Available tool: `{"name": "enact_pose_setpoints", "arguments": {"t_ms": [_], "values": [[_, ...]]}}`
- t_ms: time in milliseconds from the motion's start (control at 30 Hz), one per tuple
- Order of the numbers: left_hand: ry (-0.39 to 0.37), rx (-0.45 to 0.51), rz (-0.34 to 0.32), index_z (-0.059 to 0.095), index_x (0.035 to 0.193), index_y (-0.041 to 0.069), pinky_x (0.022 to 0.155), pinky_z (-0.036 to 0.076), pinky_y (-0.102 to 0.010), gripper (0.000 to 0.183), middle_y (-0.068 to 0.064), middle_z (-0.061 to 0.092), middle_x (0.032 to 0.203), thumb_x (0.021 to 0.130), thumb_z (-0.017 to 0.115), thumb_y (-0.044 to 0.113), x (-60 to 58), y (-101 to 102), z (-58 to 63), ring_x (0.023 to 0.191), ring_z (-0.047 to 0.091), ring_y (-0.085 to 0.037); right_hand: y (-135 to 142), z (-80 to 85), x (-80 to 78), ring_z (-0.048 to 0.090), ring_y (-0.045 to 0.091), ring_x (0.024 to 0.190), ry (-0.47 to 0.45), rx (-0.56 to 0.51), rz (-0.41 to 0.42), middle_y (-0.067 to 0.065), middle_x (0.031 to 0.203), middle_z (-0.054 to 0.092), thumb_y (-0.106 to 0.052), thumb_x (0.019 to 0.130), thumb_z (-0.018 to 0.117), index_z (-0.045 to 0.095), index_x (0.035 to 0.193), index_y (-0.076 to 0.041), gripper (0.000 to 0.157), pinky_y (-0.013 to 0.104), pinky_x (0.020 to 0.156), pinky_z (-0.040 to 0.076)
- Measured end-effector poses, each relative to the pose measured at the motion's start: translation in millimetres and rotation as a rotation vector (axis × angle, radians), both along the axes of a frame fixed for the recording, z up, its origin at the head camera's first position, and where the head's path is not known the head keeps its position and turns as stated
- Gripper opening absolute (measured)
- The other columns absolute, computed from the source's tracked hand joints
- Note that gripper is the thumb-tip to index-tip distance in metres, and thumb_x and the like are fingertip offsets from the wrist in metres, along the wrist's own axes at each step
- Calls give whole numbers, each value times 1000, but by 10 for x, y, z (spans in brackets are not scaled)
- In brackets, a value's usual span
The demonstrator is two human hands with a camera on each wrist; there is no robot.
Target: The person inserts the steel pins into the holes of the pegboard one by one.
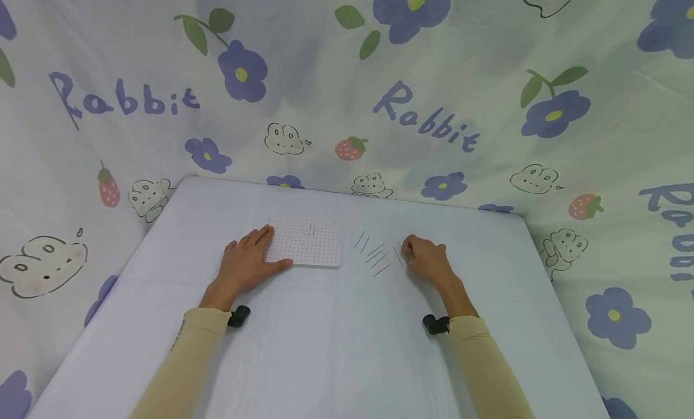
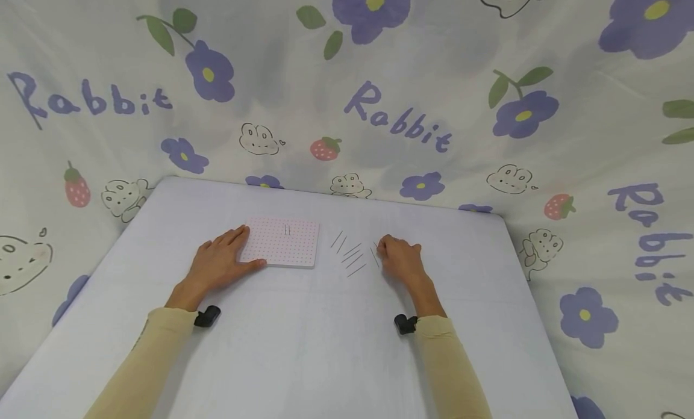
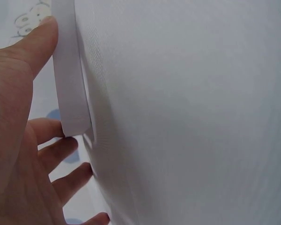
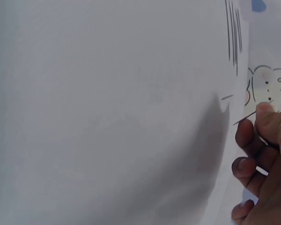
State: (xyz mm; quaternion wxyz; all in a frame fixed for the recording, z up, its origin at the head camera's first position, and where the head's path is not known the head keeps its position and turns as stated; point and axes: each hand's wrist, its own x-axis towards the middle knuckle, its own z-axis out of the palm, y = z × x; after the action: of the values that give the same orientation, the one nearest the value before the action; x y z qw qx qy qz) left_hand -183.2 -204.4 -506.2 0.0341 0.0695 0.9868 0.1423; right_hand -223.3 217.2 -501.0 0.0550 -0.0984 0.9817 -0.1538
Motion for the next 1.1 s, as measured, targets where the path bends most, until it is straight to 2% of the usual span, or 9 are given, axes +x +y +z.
{"name": "enact_pose_setpoints", "arguments": {"t_ms": [167, 267, 400, 567, 733, 1100], "values": [[5, 1, -2, 26, 159, 3, 110, 21, -74, 106, -18, 28, 163, 86, 59, 73, 4, 1, 11, 147, 28, -41, -84, 64, -41, 56, 18, 76, 38, -75, 41, -2, 83, 64, -26, 107, 51, 62, 108, -11, 19, 45, 80, 37], [6, 7, -2, 26, 159, 3, 111, 21, -73, 105, -18, 28, 163, 87, 60, 72, 5, 2, 26, 148, 28, -41, -155, 108, -68, 59, 19, 78, 92, -103, 51, 0, 89, 69, -29, 106, 52, 65, 112, -9, 24, 46, 81, 38], [2, 8, -3, 26, 159, 3, 111, 20, -73, 105, -18, 27, 164, 87, 60, 72, 2, 0, 33, 148, 27, -41, -251, 159, -97, 64, 20, 84, 144, -132, 53, 2, 96, 73, -32, 105, 55, 67, 114, -8, 29, 52, 90, 41], [0, -1, -3, 26, 159, 4, 110, 21, -74, 105, -18, 27, 164, 87, 59, 73, -5, -7, 27, 148, 26, -41, -381, 210, -125, 63, 18, 82, 190, -199, 72, -1, 97, 74, -30, 101, 59, 71, 109, -10, 24, 56, 99, 40], [0, 1, -3, 26, 159, 4, 110, 21, -74, 105, -17, 27, 164, 87, 59, 73, -10, -9, 12, 148, 27, -41, -543, 291, -125, 63, 21, 81, 223, -277, 106, -1, 94, 75, -27, 98, 61, 72, 103, -11, 20, 53, 95, 39], [2, -1, -3, 26, 159, 4, 110, 21, -74, 106, -17, 27, 164, 86, 59, 74, -7, -4, 1, 147, 28, -42, -863, 464, -140, 53, 15, 74, 268, -299, 176, -4, 95, 76, -28, 98, 63, 70, 100, -15, 14, 45, 89, 37]]}}
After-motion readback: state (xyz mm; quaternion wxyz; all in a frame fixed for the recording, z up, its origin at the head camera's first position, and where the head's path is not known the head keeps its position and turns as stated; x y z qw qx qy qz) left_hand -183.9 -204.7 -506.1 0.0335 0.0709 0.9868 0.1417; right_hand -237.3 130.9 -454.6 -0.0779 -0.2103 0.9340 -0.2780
